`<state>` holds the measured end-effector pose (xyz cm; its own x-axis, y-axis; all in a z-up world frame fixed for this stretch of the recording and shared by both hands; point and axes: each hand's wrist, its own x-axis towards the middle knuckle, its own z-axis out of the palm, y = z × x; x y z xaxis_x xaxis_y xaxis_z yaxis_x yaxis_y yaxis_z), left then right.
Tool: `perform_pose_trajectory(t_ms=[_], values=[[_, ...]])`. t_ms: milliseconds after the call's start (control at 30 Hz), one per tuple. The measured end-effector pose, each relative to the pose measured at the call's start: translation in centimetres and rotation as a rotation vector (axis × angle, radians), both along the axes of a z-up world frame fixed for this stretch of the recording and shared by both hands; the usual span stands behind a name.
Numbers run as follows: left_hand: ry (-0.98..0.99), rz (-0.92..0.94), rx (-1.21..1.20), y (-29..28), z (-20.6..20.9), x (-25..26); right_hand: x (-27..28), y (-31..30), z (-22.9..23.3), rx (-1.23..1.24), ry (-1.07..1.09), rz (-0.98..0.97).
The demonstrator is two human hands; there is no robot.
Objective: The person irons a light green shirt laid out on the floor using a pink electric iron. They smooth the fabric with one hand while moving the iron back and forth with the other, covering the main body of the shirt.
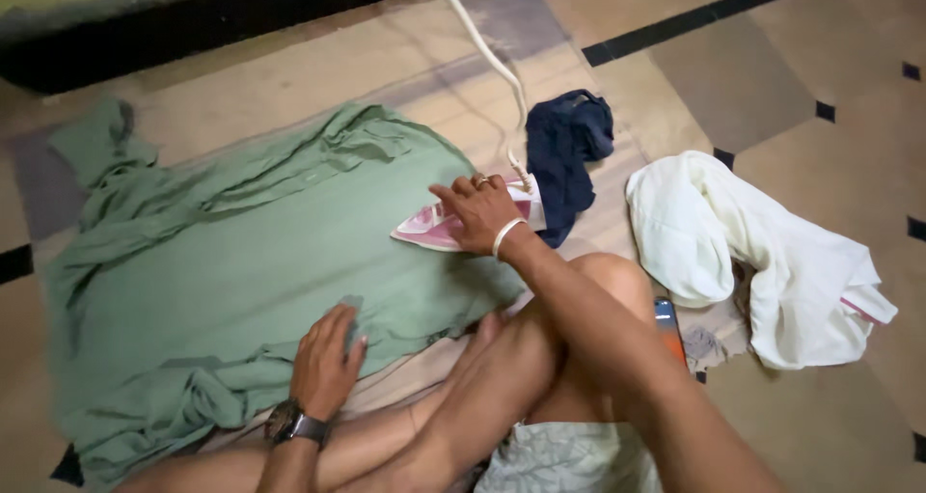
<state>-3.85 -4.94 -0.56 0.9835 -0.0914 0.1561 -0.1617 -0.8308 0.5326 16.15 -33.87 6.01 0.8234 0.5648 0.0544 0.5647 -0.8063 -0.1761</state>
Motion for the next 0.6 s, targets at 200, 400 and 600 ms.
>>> perform_pose_trajectory(t_ms=[200, 400, 600], values=[[0.06, -0.027, 0.086, -1.7, 0.8, -1.5, 0.1, 0.6, -0.7, 0.294, -0.102, -0.026], [0.083, -0.079, 0.125, -3.0, 1.8, -2.4, 1.0, -0.7, -0.9, 0.18, 0.025, -0.079], [0.073, -0.041, 0.077, -4.1, 3.8, -0.9, 1.1, 0.9, -1.2, -0.114, 0.018, -0.078]])
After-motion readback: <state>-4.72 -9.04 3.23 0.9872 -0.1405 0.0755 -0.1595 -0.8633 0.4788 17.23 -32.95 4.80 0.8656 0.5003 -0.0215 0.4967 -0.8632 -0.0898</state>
